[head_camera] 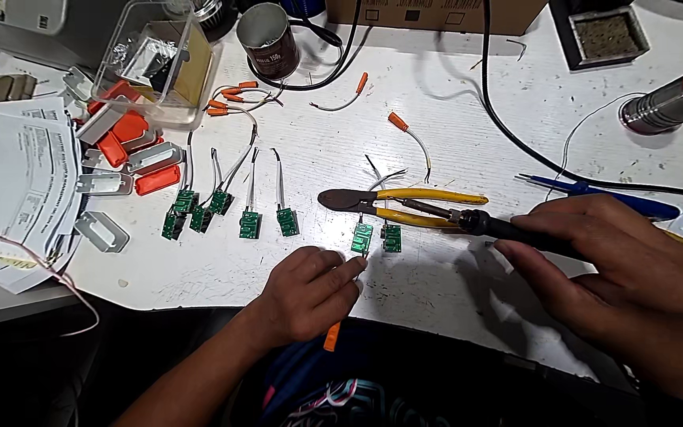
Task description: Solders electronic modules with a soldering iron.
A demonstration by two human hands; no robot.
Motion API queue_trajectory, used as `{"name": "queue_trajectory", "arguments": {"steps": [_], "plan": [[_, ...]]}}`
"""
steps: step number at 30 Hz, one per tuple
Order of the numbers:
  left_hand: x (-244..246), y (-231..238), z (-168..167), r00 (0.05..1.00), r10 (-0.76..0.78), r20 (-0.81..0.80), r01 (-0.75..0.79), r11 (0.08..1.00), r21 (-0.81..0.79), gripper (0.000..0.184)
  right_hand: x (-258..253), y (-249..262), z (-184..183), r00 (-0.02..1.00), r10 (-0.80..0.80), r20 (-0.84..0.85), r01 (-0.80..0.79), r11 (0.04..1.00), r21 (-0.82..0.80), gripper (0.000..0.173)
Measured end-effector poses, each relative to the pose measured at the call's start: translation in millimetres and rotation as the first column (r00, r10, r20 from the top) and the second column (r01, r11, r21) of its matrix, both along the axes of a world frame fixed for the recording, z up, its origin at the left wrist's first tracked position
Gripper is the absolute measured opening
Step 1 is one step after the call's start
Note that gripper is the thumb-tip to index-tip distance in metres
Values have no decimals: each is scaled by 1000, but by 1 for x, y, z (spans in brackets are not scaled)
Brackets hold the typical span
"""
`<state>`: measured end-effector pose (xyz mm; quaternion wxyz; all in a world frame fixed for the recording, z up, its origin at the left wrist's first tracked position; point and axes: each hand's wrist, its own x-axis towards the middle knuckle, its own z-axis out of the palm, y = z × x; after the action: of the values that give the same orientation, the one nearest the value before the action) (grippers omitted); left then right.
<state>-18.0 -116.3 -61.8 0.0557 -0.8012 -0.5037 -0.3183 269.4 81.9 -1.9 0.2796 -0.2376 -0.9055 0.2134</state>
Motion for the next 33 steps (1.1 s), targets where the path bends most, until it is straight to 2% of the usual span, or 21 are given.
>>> {"name": "queue_trajectory", "arguments": {"steps": [8,14,16,18,21,23,25,27,29,33], "plan": [[-6,-1,-2,995,-7,96,11,999,-39,5,0,0,-3,1000,1,-12,-2,1000,-28,27],[-7,-2,-2,997,-9,78,12,999,-43,6,0,2,-2,998,-59,-36,58,998,-8,31],[-7,-2,-1,998,-14,69,17,999,-45,7,4,4,0,988,-140,-59,134,986,-96,36],[-7,-1,-1,998,-20,65,23,999,-43,7,12,10,1,968,-208,-140,163,945,-283,38],[-6,-2,-1,999,-11,51,14,999,-46,7,32,28,-3,891,-276,-361,69,867,-493,29],[-6,-3,-1,999,-8,46,10,999,-48,8,42,38,3,813,-329,-480,-3,823,-569,18],[-6,-3,-3,999,-11,43,13,999,-49,7,48,42,16,758,-373,-535,-36,795,-606,17],[-8,-3,-4,999,-16,42,18,999,-48,8,57,44,26,747,-416,-519,-28,760,-650,24],[-9,-3,-5,999,-14,35,16,999,-47,8,68,42,34,784,-425,-452,1,729,-684,33],[-9,-4,-6,999,-7,45,10,998,-57,8,95,26,41,838,-404,-366,-10,660,-751,35]]}}
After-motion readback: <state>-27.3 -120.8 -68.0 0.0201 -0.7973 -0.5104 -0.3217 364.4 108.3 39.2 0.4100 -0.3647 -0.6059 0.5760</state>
